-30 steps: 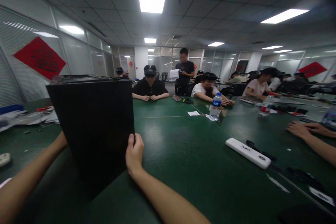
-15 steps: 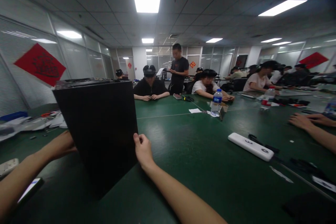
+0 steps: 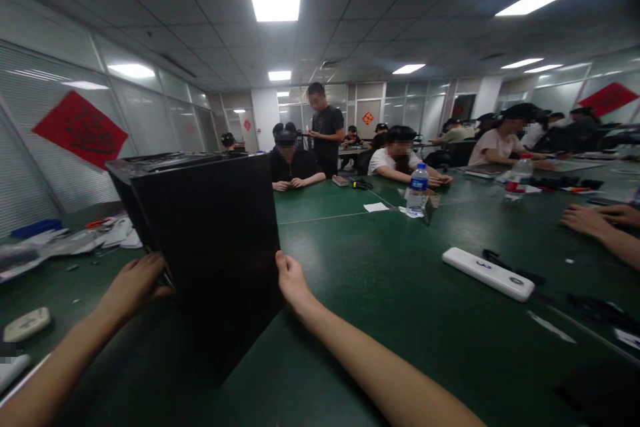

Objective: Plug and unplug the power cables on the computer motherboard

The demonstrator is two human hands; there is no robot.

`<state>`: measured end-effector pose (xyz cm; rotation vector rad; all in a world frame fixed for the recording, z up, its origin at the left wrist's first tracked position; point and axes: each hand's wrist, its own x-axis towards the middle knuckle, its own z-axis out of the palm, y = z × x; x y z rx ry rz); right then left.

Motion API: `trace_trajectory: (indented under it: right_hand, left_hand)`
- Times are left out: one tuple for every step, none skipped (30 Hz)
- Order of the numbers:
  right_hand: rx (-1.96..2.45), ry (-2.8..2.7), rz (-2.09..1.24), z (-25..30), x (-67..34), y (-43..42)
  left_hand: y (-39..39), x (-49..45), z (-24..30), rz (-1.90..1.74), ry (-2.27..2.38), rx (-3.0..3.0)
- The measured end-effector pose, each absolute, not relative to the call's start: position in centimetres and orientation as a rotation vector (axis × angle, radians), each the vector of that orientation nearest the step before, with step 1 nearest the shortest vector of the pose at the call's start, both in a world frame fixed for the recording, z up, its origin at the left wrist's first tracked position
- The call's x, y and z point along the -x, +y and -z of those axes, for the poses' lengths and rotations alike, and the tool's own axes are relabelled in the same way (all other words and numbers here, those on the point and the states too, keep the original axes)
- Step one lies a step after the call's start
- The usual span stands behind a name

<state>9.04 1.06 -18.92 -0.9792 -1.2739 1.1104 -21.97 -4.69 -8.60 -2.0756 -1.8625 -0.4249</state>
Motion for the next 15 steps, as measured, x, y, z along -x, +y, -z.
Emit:
trace_trajectory:
  right_hand:
    - [0.967,-1.257,-1.126,19.0,-9.4,1.3]
    - [0.95,-1.241,-1.146,18.9,-9.9,1.6]
    - [0.93,-1.225,-1.17,18.9,-10.4,1.9]
    - [0.911,-1.211,-1.195,18.8,-11.0,2.2]
    - [0.893,-1.198,-1.22,18.6,-11.6,2.5]
    - [0.879,-1.187,-1.24,18.5,-12.3,2.9]
    - [0.868,-1.176,-1.255,18.4,-13.0,3.3]
    - [0.864,-1.164,-1.263,18.3,-13.7,3.9]
    - [0.87,-1.152,-1.261,18.2,-14.4,4.4]
    - [0.888,-1.14,-1.252,18.1,-15.1,5.1]
    - [0.917,-1.124,-1.237,18.0,-15.8,5.8]
    - [0.956,-1.106,-1.224,17.8,-16.5,6.5]
    - [1.0,-1.087,-1.215,17.7,-17.2,7.2]
    - [1.045,-1.064,-1.209,17.5,-17.8,7.9]
    - [1.089,-1.036,-1.204,17.3,-18.4,8.6]
  left_hand:
    - [-4.6,22.1,8.8,0.353,-1.834,2.096]
    - [-4.5,22.1,9.1,0.293,-1.809,2.102]
    - [-4.5,22.0,9.4,0.255,-1.792,2.086]
    - [-4.5,21.7,9.7,0.233,-1.776,2.067]
    - [-4.5,21.2,10.0,0.224,-1.755,2.054]
    - [-4.5,20.6,10.4,0.234,-1.734,2.043]
    - [-4.5,19.9,10.7,0.258,-1.713,2.033]
    - [-4.5,19.1,11.0,0.293,-1.689,2.028]
    - [-4.5,18.2,11.4,0.337,-1.664,2.012]
    - [-4.5,17.2,11.7,0.368,-1.634,2.004]
    - [-4.5,16.2,12.0,0.393,-1.612,1.988]
    - [-4.5,15.2,12.2,0.408,-1.594,1.971]
    - [-4.5,14.1,12.4,0.418,-1.58,1.954]
    - [-4.5,13.2,12.6,0.412,-1.569,1.936]
    - [-4.5,12.2,12.8,0.402,-1.565,1.919]
